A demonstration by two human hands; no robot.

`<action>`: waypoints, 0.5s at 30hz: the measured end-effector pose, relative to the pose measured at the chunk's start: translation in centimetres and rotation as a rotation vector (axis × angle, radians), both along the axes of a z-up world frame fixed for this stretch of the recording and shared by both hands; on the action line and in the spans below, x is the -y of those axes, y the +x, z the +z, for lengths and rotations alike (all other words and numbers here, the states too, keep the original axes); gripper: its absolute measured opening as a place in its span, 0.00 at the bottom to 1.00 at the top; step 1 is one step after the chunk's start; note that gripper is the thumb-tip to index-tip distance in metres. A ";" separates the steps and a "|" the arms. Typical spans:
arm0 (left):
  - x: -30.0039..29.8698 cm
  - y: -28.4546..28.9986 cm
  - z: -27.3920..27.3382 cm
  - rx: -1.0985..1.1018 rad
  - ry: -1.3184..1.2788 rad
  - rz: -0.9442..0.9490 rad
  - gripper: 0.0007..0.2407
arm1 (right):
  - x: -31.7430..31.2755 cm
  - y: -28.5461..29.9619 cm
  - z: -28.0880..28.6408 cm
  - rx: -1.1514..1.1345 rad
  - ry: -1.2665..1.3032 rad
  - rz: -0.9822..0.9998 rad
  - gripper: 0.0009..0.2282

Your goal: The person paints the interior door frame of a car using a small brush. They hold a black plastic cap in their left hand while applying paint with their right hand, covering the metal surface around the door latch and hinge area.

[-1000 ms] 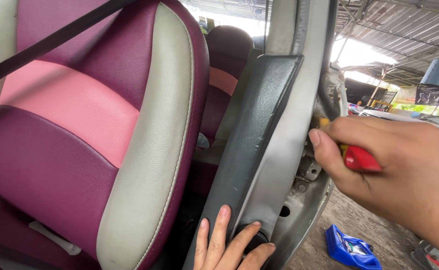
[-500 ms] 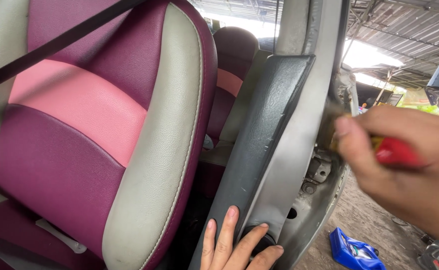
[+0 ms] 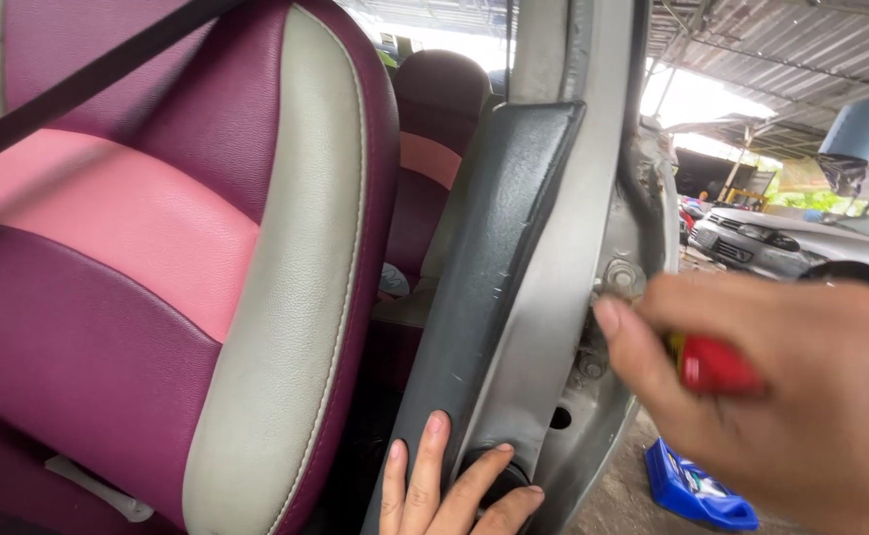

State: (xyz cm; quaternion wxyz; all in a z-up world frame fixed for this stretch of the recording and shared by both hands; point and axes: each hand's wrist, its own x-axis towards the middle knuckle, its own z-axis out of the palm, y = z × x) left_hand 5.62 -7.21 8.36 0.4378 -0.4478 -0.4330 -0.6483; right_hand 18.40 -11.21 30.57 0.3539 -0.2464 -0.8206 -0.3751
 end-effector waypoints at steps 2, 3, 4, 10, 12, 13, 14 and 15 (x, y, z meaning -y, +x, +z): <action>0.0 0.1 0.1 0.011 0.011 -0.001 0.07 | -0.4 0.4 -0.7 0.009 0.011 0.031 0.16; 0.2 0.1 0.2 0.023 0.001 -0.006 0.07 | -1.2 0.7 -0.9 0.103 0.026 0.009 0.18; 0.3 0.2 0.3 0.031 -0.010 -0.016 0.07 | -1.9 1.1 -1.2 0.192 0.039 -0.019 0.20; 0.1 0.0 0.1 0.007 0.022 -0.016 0.08 | 0.5 0.9 -2.5 0.137 0.160 0.101 0.12; 0.2 -0.2 0.0 -0.004 0.009 -0.007 0.07 | 1.0 0.8 -2.3 0.144 0.096 0.108 0.13; 0.1 -0.2 -0.1 -0.014 0.000 0.003 0.06 | 1.3 0.8 -2.1 0.150 0.036 0.115 0.14; 0.1 0.0 0.0 -0.017 0.001 -0.002 0.06 | 1.3 1.2 -2.9 0.147 0.037 0.109 0.14; 0.1 0.1 0.1 -0.001 -0.002 -0.001 0.07 | 1.3 1.6 -3.6 0.140 -0.074 0.026 0.15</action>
